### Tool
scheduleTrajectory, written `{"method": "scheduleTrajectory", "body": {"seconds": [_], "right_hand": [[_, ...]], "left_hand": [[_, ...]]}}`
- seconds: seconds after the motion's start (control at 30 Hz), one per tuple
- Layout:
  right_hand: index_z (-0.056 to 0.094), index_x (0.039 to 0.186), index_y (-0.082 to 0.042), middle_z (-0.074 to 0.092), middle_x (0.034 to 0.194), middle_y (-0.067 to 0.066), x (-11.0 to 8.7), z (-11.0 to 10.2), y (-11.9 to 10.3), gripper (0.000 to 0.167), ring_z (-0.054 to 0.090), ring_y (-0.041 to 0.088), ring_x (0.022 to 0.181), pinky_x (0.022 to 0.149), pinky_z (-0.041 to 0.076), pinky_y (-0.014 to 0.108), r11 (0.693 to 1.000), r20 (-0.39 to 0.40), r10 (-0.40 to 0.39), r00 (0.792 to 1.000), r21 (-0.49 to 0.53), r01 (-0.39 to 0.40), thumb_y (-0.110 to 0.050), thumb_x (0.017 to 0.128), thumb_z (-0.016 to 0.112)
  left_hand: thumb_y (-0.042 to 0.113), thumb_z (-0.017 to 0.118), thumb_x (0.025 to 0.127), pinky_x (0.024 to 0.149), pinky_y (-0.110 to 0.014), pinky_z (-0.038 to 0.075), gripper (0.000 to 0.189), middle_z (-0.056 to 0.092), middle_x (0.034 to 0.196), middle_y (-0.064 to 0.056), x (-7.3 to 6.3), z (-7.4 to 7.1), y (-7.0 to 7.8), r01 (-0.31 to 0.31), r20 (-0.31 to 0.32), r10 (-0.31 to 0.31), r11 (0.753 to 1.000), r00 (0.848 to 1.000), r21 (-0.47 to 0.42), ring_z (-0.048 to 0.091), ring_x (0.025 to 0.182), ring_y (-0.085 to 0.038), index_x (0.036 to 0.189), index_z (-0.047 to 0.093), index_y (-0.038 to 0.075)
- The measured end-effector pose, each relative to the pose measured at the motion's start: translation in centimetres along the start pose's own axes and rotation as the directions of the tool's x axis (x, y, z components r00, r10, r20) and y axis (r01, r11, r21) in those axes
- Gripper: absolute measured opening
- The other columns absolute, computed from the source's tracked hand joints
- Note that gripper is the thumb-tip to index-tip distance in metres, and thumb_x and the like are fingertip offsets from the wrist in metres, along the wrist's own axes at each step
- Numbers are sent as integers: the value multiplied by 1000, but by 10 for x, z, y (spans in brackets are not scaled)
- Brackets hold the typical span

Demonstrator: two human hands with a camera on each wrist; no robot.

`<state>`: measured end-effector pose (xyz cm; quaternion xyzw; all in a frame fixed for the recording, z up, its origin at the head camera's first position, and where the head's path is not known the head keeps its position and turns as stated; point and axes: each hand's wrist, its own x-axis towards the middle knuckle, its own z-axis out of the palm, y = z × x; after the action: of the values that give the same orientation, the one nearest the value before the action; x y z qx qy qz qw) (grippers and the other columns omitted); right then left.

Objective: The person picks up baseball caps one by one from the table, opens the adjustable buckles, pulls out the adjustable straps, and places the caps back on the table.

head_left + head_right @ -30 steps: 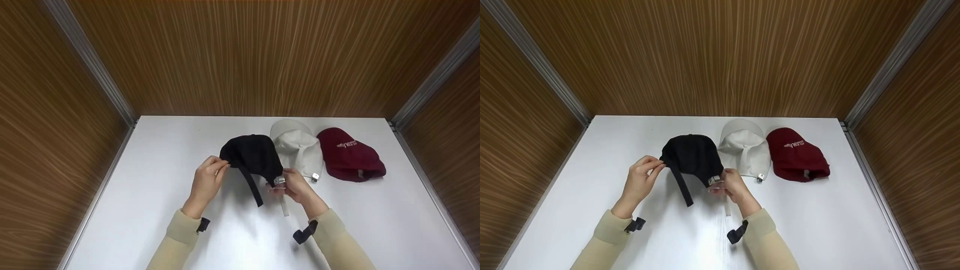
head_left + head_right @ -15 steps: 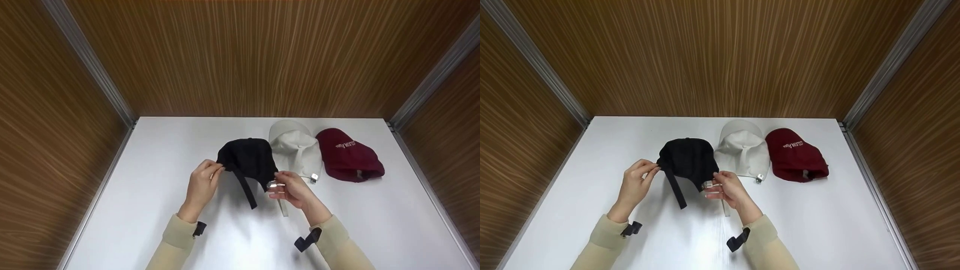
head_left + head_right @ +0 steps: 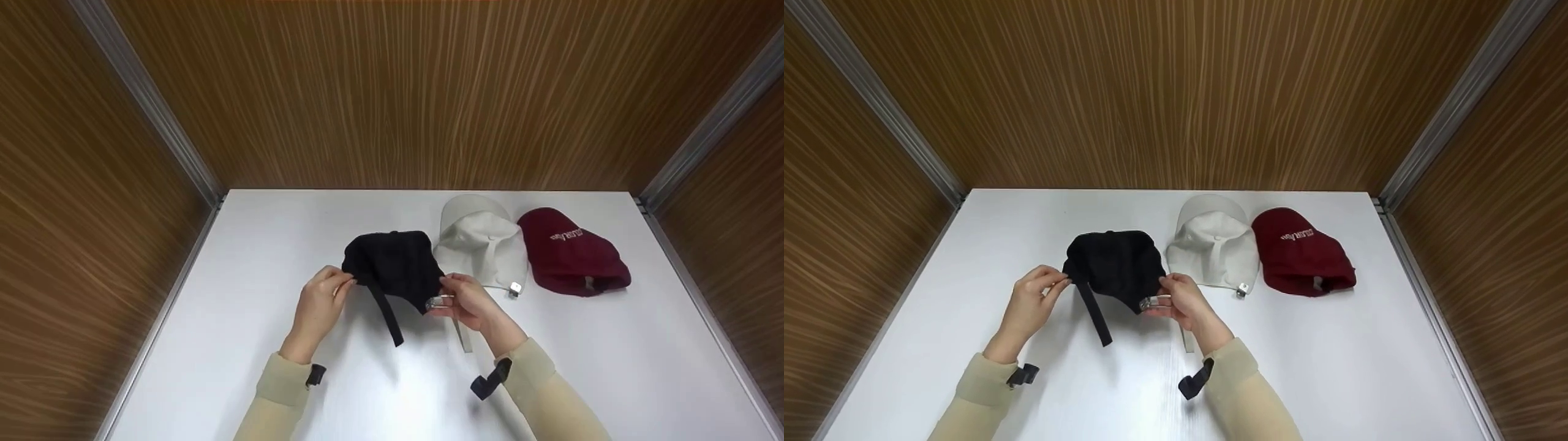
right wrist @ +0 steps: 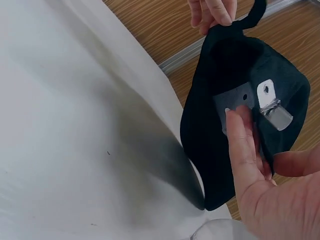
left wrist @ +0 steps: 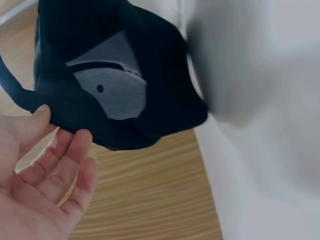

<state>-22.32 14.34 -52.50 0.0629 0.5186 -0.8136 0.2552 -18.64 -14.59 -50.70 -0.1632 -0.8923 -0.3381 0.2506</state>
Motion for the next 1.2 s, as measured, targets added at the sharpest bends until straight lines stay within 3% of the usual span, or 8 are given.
{"method": "scheduleTrajectory", "body": {"seconds": [0.2,0.37,0.57,0.73,0.83,0.93,1.07,1.2], "right_hand": [[49,103,0,61,80,7,14,1,2,6,66,18,66,60,56,33,998,-45,2,999,-57,-4,-4,101,44],[46,122,9,62,84,8,24,4,2,26,67,18,69,63,56,30,991,-92,-51,994,-126,39,1,97,48],[39,134,13,56,87,9,35,3,2,44,61,15,68,66,55,27,975,-149,-115,982,-205,83,4,93,50],[36,141,13,57,102,15,41,0,2,54,59,18,80,81,53,36,949,-129,-170,977,-287,128,7,90,51],[28,146,12,50,130,26,43,-1,1,59,58,26,103,95,48,45,937,-92,-171,981,-322,133,5,92,51],[19,151,10,33,148,31,44,-1,-1,63,45,36,127,104,38,51,942,-62,-147,987,-314,121,0,97,50],[18,152,8,29,149,32,43,0,0,63,38,44,133,106,35,53,932,-65,-129,990,-348,99,-7,100,50],[27,148,9,32,146,34,38,1,3,58,43,45,129,104,38,53,881,-91,-144,985,-466,86,-9,100,53]], "left_hand": [[5,72,88,66,-30,53,7,63,89,-6,0,8,-20,29,66,-32,998,997,52,63,77,-18,93,75,0],[4,71,89,64,-32,53,6,63,86,-8,7,17,-36,23,111,-32,997,993,78,62,75,-20,91,75,-1],[2,70,89,65,-34,53,6,63,85,-9,19,28,-50,13,174,-32,994,984,111,64,76,-23,90,76,-1],[1,69,90,67,-36,54,7,64,87,-11,28,35,-57,21,227,-50,991,973,131,66,78,-26,92,76,-1],[1,69,90,68,-37,54,8,64,88,-11,32,41,-60,25,234,-57,990,971,139,66,78,-27,92,76,-1],[2,69,90,69,-37,54,8,64,89,-11,33,45,-63,32,235,-69,987,970,155,66,79,-27,92,76,-1],[2,69,90,73,-38,54,8,65,93,-11,32,49,-64,56,273,-107,981,956,188,67,84,-27,93,76,0],[3,68,90,75,-40,54,10,66,98,-11,28,53,-60,78,324,-141,977,935,198,67,87,-28,96,75,1]]}}
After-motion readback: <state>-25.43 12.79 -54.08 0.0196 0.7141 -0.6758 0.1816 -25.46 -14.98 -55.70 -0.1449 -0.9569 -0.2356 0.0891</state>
